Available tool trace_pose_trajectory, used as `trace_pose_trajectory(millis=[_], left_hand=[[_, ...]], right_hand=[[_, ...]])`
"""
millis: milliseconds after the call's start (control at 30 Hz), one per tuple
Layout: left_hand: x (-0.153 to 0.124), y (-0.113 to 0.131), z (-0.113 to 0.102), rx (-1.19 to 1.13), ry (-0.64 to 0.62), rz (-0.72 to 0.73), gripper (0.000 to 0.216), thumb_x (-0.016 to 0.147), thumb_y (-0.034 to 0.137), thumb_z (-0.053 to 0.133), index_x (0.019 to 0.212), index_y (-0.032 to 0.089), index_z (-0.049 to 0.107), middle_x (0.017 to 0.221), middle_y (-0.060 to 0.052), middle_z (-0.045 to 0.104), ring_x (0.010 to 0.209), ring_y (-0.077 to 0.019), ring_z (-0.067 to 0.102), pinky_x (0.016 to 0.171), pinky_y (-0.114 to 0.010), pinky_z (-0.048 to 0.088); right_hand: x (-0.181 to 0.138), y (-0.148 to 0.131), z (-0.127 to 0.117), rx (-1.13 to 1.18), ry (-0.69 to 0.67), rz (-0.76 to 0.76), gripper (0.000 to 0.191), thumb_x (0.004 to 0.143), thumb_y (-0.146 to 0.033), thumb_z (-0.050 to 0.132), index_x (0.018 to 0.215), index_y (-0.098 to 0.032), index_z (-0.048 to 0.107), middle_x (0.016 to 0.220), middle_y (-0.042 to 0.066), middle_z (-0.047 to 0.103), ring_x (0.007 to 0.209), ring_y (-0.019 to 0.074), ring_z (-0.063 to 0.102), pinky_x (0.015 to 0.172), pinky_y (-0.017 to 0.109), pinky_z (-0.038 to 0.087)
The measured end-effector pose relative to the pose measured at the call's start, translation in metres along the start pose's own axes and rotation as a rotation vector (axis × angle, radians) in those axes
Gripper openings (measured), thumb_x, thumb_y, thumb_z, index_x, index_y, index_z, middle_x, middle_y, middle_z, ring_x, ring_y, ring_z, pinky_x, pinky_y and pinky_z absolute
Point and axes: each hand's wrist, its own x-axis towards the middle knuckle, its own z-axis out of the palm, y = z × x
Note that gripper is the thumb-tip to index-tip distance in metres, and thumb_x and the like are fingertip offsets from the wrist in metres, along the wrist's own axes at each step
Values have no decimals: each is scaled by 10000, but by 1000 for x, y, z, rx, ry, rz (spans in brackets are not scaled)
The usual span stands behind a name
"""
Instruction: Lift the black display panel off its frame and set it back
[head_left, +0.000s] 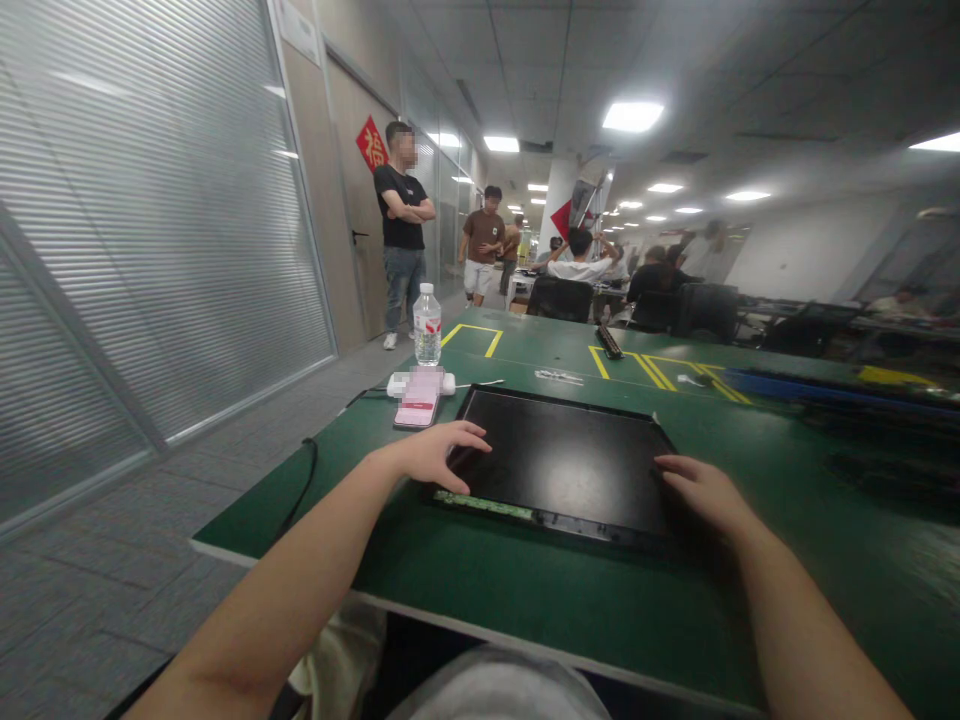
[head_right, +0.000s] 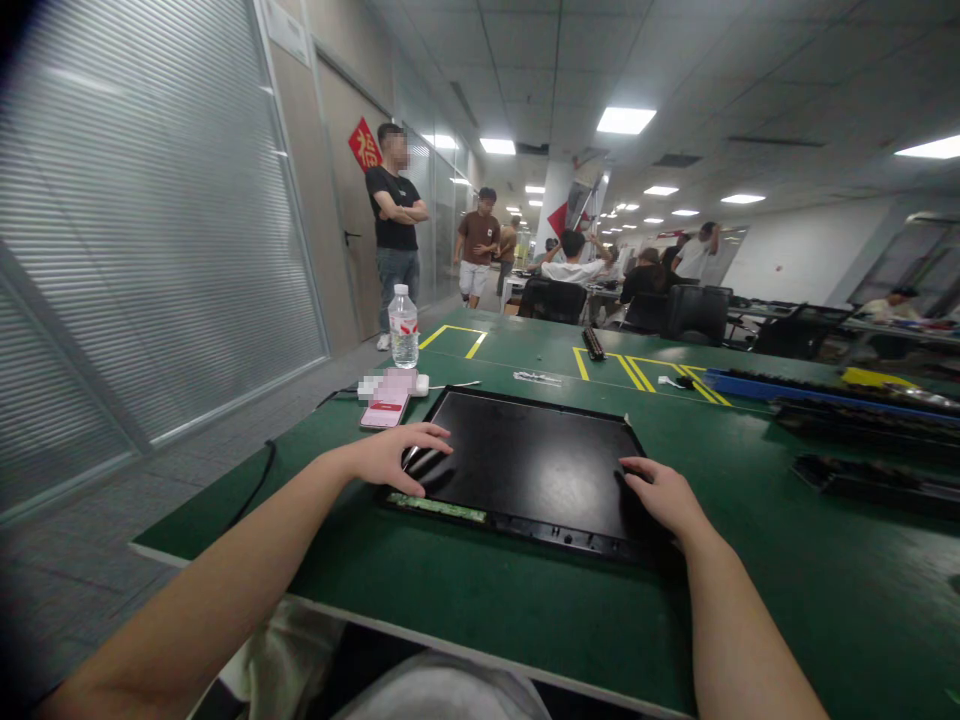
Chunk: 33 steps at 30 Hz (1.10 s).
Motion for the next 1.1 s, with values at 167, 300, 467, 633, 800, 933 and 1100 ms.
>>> trace_pose_trajectory(millis=[167, 300, 467, 633, 800, 933, 1100], left_hand=[[1, 4, 1, 4, -7, 36, 685, 631, 305, 868, 1283, 262, 666, 1471, -112, 506, 1336, -317, 497, 1114, -433, 385], [1, 6, 2, -8, -3, 62, 669, 639, 277, 856, 1280, 258, 667, 1469, -114, 507, 1334, -313, 500, 1121, -436, 378], [1, 7, 3, -6, 4, 76, 651, 637, 247, 845, 1266, 251, 678, 1455, -112, 523, 1321, -314, 516, 1113, -425, 392], [1, 9, 4, -5, 15, 89, 627, 645, 213, 827, 1253, 256, 684, 1442, -101, 540, 1303, -301, 534, 1106, -411, 400], [1, 8, 2, 0, 13, 75, 629, 644, 257, 838, 1252, 246, 681, 1442, -109, 537, 1310, -300, 529, 1111, -408, 394], [2, 1, 5, 51, 91, -33, 570, 716, 441, 790, 1233, 224, 691, 1447, -138, 523, 1324, -323, 514, 1117, -435, 393], [9, -15, 14, 227, 273, -253, 493, 831, 429, 638, 1231, 146, 687, 1422, -188, 526, 1318, -348, 514, 1123, -465, 395]], right_hand=[[0, 0, 0, 9, -5, 15, 356, 761, -279, 595, 1055, -207, 782, 1152, 73, 742, 1116, 271, 663, 1004, 363, 474], [1, 1, 1, 11, 8, 8, 333, 756, -278, 603, 1027, -224, 789, 1124, 65, 751, 1084, 267, 676, 980, 357, 490], [1, 1, 1, 0, 10, 4, 329, 764, -272, 603, 1031, -222, 788, 1134, 63, 748, 1093, 258, 671, 992, 343, 483], [1, 1, 1, -12, 9, 11, 328, 761, -268, 607, 1032, -222, 786, 1131, 67, 749, 1094, 260, 670, 985, 351, 484], [2, 2, 1, -16, 27, 1, 316, 753, -268, 607, 1009, -230, 789, 1123, 57, 751, 1087, 251, 669, 979, 340, 479], [4, 4, -2, -44, 94, 48, 353, 782, -288, 573, 1063, -228, 777, 1110, 70, 749, 1051, 254, 672, 939, 348, 490], [6, 11, -9, -116, 146, 187, 383, 768, -287, 580, 1085, -212, 780, 1091, 100, 746, 982, 271, 685, 850, 353, 514]])
